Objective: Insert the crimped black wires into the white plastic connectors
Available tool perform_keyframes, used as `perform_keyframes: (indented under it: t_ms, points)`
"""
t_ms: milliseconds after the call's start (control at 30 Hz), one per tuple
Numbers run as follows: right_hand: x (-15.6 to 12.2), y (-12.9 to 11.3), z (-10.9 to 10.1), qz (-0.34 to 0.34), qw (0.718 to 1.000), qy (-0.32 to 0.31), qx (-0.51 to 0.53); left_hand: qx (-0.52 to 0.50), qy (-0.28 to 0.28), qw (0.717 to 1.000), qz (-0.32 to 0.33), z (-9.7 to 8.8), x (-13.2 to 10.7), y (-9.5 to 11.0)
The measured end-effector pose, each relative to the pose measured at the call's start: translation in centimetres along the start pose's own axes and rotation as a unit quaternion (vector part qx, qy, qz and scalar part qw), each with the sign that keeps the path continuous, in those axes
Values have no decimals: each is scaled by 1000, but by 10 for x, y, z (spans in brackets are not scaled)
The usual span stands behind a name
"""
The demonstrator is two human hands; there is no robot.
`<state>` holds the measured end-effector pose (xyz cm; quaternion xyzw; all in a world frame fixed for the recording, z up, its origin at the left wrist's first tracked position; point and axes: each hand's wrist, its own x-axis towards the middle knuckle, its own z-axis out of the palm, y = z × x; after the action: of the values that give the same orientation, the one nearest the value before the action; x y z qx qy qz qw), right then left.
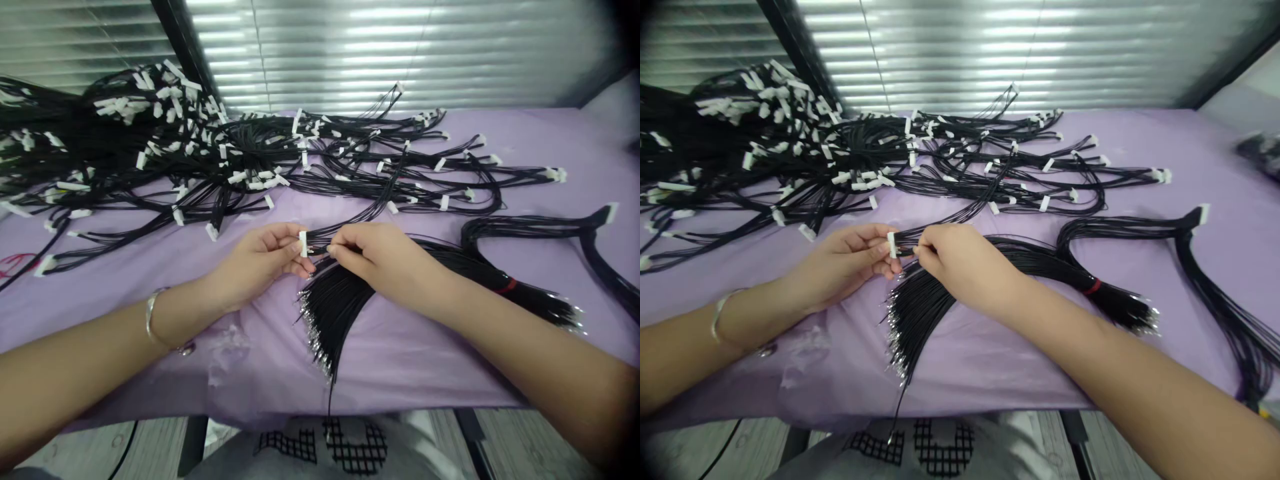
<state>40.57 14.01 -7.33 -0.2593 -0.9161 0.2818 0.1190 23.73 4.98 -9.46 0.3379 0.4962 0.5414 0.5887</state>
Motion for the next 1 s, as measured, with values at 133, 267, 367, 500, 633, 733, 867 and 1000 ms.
perform_keyframes:
  t_ms: [133, 267, 367, 500, 633, 733, 867, 1000]
  points:
    - [0, 0, -1, 12, 1000, 5, 2, -3, -9, 1000, -4, 0, 0, 1]
    - [0, 0, -2, 15, 1000, 8, 3, -10, -8, 1000, -5, 0, -1, 0]
    - [1, 1, -2, 14, 1000, 12, 2, -10, -9, 1000, -3, 0, 0, 0]
    - [0, 2, -2, 19, 1000, 12, 4, -12, -9, 1000, -6, -2, 0, 0]
    - [0, 1, -2, 19, 1000, 12, 3, -17, -19, 1000, -6, -3, 0, -1]
    - [0, 1, -2, 18, 1000, 16, 3, -20, -21, 1000, -4, -2, 0, 0]
    - [-1, 0, -2, 18, 1000, 14, 4, -20, -16, 1000, -8, -1, -1, 1]
    - [-1, 1, -2, 7, 1000, 2, 5, -19, -7, 1000, -4, -1, 0, 1]
